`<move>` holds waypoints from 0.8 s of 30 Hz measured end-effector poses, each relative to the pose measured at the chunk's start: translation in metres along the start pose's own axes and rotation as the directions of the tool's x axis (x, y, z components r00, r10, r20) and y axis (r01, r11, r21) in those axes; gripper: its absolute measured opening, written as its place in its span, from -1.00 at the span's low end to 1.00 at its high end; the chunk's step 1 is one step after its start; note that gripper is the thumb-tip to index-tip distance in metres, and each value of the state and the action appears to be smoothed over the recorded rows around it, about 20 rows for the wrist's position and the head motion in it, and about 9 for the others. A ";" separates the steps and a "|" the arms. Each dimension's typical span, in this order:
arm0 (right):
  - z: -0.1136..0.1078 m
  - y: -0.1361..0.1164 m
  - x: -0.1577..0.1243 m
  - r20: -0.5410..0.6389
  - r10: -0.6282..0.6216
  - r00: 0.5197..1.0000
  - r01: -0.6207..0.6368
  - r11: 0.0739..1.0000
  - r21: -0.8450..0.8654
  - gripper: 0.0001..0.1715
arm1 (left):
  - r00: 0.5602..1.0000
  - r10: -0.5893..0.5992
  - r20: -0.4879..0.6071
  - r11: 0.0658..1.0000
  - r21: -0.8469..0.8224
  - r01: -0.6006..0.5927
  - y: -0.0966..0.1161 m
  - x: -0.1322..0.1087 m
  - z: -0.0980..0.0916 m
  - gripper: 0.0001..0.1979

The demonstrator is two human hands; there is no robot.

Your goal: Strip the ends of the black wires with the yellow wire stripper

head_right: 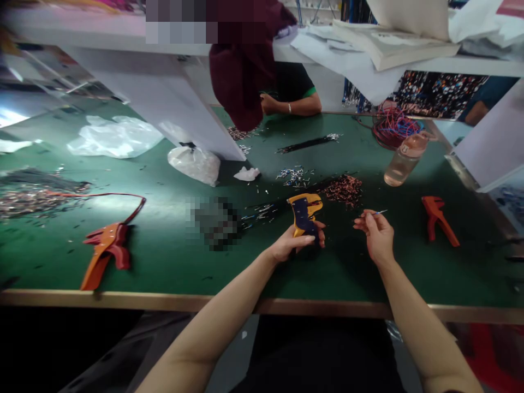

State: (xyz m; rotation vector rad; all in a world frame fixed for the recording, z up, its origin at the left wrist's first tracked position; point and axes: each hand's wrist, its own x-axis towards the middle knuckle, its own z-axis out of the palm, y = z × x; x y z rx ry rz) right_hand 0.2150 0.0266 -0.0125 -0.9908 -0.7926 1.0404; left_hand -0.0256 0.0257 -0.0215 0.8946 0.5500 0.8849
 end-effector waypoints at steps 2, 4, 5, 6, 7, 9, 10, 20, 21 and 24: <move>0.000 0.001 -0.001 -0.004 -0.011 1.000 0.011 0.998 -0.054 -0.63 | 1.000 0.013 -0.012 1.000 -0.008 -0.014 -0.001 0.001 0.000 -0.49; -0.001 0.002 -0.001 0.004 -0.011 1.000 0.012 0.995 -0.103 -0.64 | 1.000 0.010 -0.030 1.000 -0.021 -0.010 -0.001 0.001 -0.001 -0.51; -0.002 0.003 -0.002 0.014 -0.007 1.000 0.009 0.992 -0.124 -0.65 | 0.999 0.006 -0.038 0.999 -0.033 -0.007 -0.001 0.002 -0.001 -0.53; -0.002 0.004 -0.002 0.030 0.000 1.000 0.004 0.990 -0.143 -0.65 | 0.999 0.000 -0.045 0.999 -0.046 -0.002 -0.002 0.002 -0.002 -0.55; -0.002 0.004 -0.003 0.048 0.010 0.999 -0.002 0.987 -0.162 -0.65 | 0.999 -0.006 -0.047 0.998 -0.058 0.003 -0.002 0.002 -0.002 -0.57; -0.002 0.006 -0.005 0.091 0.036 0.995 -0.018 0.981 -0.195 -0.64 | 0.999 -0.018 -0.043 0.998 -0.069 0.015 -0.002 0.001 -0.001 -0.58; -0.002 0.006 -0.006 0.116 0.050 0.992 -0.025 0.977 -0.212 -0.63 | 0.999 -0.026 -0.038 0.998 -0.065 0.023 -0.002 0.000 -0.001 -0.58; 0.001 -0.003 -0.014 0.332 0.135 0.934 -0.039 0.959 -0.282 -0.48 | 0.998 -0.055 -0.017 0.995 0.080 0.056 0.001 -0.003 0.005 -0.54; 0.000 -0.004 -0.013 0.281 0.111 0.953 -0.047 0.973 -0.224 -0.49 | 0.998 -0.057 -0.009 0.995 0.082 0.057 0.002 -0.003 0.005 -0.53; -0.003 -0.006 -0.008 0.203 0.105 0.974 -0.089 0.993 -0.082 -0.52 | 0.996 -0.086 0.023 0.993 0.085 0.084 0.004 -0.004 0.006 -0.52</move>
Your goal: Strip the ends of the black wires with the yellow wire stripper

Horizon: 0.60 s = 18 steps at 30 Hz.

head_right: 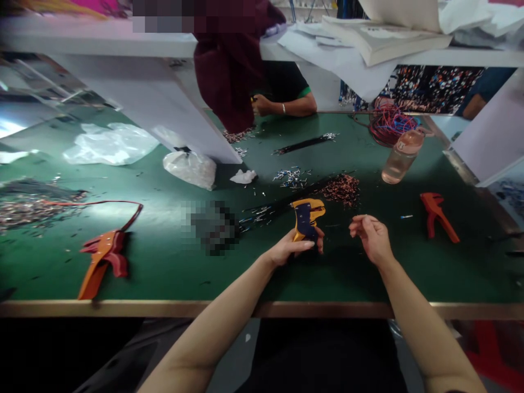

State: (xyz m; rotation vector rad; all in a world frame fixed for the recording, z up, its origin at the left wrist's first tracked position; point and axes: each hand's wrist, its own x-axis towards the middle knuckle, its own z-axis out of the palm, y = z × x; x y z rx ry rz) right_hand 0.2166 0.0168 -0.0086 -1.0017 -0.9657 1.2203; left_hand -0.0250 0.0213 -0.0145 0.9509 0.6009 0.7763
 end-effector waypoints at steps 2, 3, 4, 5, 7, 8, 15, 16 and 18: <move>0.000 0.000 0.001 0.004 0.022 1.000 -0.023 0.999 0.042 -0.54 | 0.999 -0.024 0.031 1.000 0.015 0.024 0.002 -0.002 0.001 -0.52; 0.001 0.000 0.002 0.007 0.029 1.000 -0.030 0.998 0.053 -0.54 | 0.998 -0.036 0.047 0.999 0.025 0.035 0.002 -0.002 0.001 -0.52; 0.002 0.000 0.002 0.009 0.033 0.999 -0.034 0.998 0.060 -0.54 | 0.997 -0.046 0.062 0.998 0.035 0.044 0.003 -0.003 0.002 -0.52; 0.002 0.000 0.002 0.007 0.033 0.999 -0.034 0.997 0.062 -0.54 | 0.996 -0.054 0.075 0.998 0.043 0.051 0.004 -0.004 0.003 -0.53; 0.004 0.000 0.002 -0.010 0.031 0.999 -0.030 0.998 0.063 -0.53 | 0.993 -0.065 0.094 0.997 0.056 0.060 0.004 -0.005 0.004 -0.53; 0.005 0.000 0.001 -0.023 0.032 0.999 -0.031 0.998 0.062 -0.52 | 0.992 -0.071 0.101 0.996 0.061 0.065 0.004 -0.005 0.004 -0.52; 0.009 0.002 0.000 -0.048 0.058 0.997 -0.057 0.998 0.018 -0.47 | 0.988 -0.094 0.125 0.993 0.081 0.085 0.003 -0.004 0.004 -0.48; 0.009 0.003 0.000 -0.051 0.060 0.997 -0.059 0.998 0.019 -0.46 | 0.987 -0.095 0.127 0.993 0.085 0.084 0.003 -0.004 0.004 -0.49; 0.009 0.004 0.000 -0.056 0.064 0.996 -0.063 0.998 0.025 -0.46 | 0.987 -0.095 0.130 0.992 0.090 0.083 0.002 -0.004 0.004 -0.49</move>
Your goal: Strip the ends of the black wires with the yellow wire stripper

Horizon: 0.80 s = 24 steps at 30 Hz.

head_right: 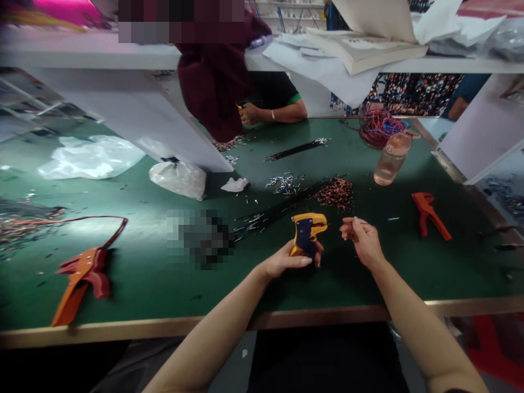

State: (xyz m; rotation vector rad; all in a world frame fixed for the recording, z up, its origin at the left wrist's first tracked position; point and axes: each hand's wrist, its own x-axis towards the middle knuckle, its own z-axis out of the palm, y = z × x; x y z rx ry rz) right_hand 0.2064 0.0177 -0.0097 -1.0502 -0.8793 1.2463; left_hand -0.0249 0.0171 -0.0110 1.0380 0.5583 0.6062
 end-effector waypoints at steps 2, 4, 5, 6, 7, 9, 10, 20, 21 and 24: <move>0.000 0.001 0.000 -0.004 0.003 1.000 -0.003 1.000 0.003 -0.46 | 1.000 0.000 0.001 1.000 0.004 0.000 -0.001 0.000 0.000 -0.49; 0.000 0.001 0.001 -0.006 0.007 1.000 -0.007 1.000 0.005 -0.47 | 1.000 -0.001 0.001 1.000 0.011 0.001 -0.002 0.000 0.000 -0.48; -0.001 0.002 0.001 -0.007 0.011 1.000 -0.010 1.000 0.007 -0.48 | 1.000 -0.002 -0.001 1.000 0.016 0.002 -0.002 0.000 0.000 -0.48; -0.001 0.002 0.001 -0.008 0.015 1.000 -0.015 1.000 0.010 -0.48 | 1.000 -0.004 -0.002 1.000 0.021 0.004 -0.002 0.000 0.000 -0.48; -0.001 0.002 0.001 -0.006 0.020 1.000 -0.020 1.000 0.011 -0.48 | 1.000 -0.004 -0.005 1.000 0.024 0.004 -0.002 0.000 0.000 -0.48; -0.001 0.001 0.001 0.001 0.023 1.000 -0.023 1.000 0.005 -0.49 | 1.000 0.001 -0.010 1.000 0.030 0.000 -0.001 -0.001 0.002 -0.48; -0.001 0.001 0.000 0.004 0.020 1.000 -0.020 1.000 -0.002 -0.49 | 1.000 0.006 -0.013 0.999 0.035 -0.006 -0.001 -0.001 0.003 -0.49; 0.003 -0.003 -0.002 -0.018 0.018 1.000 -0.018 1.000 0.019 -0.48 | 0.995 0.053 -0.090 0.997 0.068 -0.047 0.005 -0.002 0.014 -0.58; 0.004 -0.003 -0.002 -0.018 0.014 1.000 -0.014 1.000 0.015 -0.48 | 0.994 0.057 -0.099 0.996 0.067 -0.050 0.005 -0.002 0.015 -0.58; 0.004 -0.004 -0.002 -0.024 0.008 1.000 -0.008 1.000 0.011 -0.46 | 0.991 0.063 -0.122 0.995 0.086 -0.052 0.003 -0.001 0.019 -0.58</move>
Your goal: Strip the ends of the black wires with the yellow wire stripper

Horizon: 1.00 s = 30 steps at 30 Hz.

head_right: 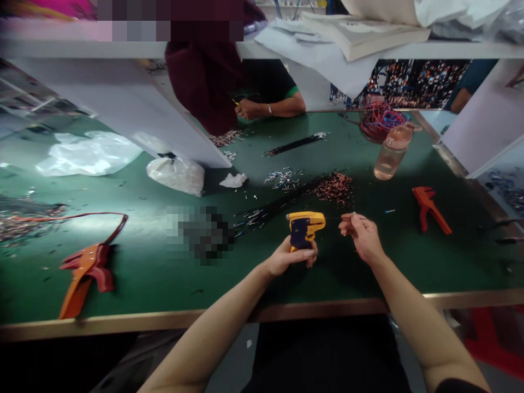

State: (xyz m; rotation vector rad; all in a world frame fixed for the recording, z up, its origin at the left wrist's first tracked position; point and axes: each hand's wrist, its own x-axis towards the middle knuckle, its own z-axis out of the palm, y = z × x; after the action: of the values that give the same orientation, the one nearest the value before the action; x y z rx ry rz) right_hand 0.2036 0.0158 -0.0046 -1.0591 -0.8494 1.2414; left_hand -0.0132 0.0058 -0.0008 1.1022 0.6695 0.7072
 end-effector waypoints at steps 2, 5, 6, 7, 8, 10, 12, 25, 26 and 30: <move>0.000 0.000 0.000 0.004 -0.011 1.000 0.011 1.000 -0.007 -0.46 | 0.997 0.014 -0.073 1.000 0.009 -0.014 -0.004 0.001 0.003 -0.57; 0.001 0.000 -0.001 0.024 -0.024 0.999 0.025 1.000 -0.017 -0.45 | 0.981 0.032 -0.194 0.999 -0.013 -0.035 -0.010 0.005 0.004 -0.54; 0.001 0.000 -0.002 0.029 -0.027 0.999 0.028 0.999 -0.022 -0.45 | 0.978 0.030 -0.205 0.999 -0.039 -0.038 -0.011 0.005 0.004 -0.56; 0.001 0.000 -0.002 0.029 -0.031 0.999 0.032 0.999 -0.029 -0.44 | 0.980 0.028 -0.199 0.996 -0.073 -0.043 -0.012 0.006 0.003 -0.58; 0.001 0.000 -0.002 0.026 -0.036 0.999 0.037 0.999 -0.037 -0.45 | 0.982 0.029 -0.186 0.992 -0.117 -0.051 -0.012 0.007 0.001 -0.59; 0.000 0.000 -0.001 0.020 -0.049 0.999 0.050 0.997 -0.053 -0.46 | 0.985 0.051 -0.165 0.970 -0.226 -0.088 -0.011 0.008 -0.003 -0.58; -0.002 0.000 -0.001 0.020 -0.057 0.998 0.058 0.996 -0.064 -0.47 | 0.983 0.086 -0.161 0.943 -0.305 -0.133 -0.008 0.009 -0.008 -0.56; -0.002 -0.003 -0.012 0.122 -0.331 0.936 0.349 0.821 -0.453 -0.66 | 0.982 0.116 -0.146 0.954 -0.259 -0.152 -0.010 0.008 -0.014 -0.52; -0.001 -0.004 -0.014 0.159 -0.378 0.912 0.404 0.766 -0.499 -0.69 | 0.984 0.114 -0.138 0.957 -0.251 -0.147 -0.010 0.008 -0.013 -0.51; 0.007 -0.007 -0.022 0.303 -0.510 0.805 0.578 0.556 -0.598 -0.74 | 0.985 0.124 -0.120 0.967 -0.207 -0.148 -0.011 0.008 -0.011 -0.48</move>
State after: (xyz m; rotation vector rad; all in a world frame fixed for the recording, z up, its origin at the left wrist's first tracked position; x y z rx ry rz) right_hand 0.1963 -0.0046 0.0047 -1.1521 -1.6425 0.4233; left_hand -0.0147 0.0146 -0.0155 0.9203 0.5953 0.9402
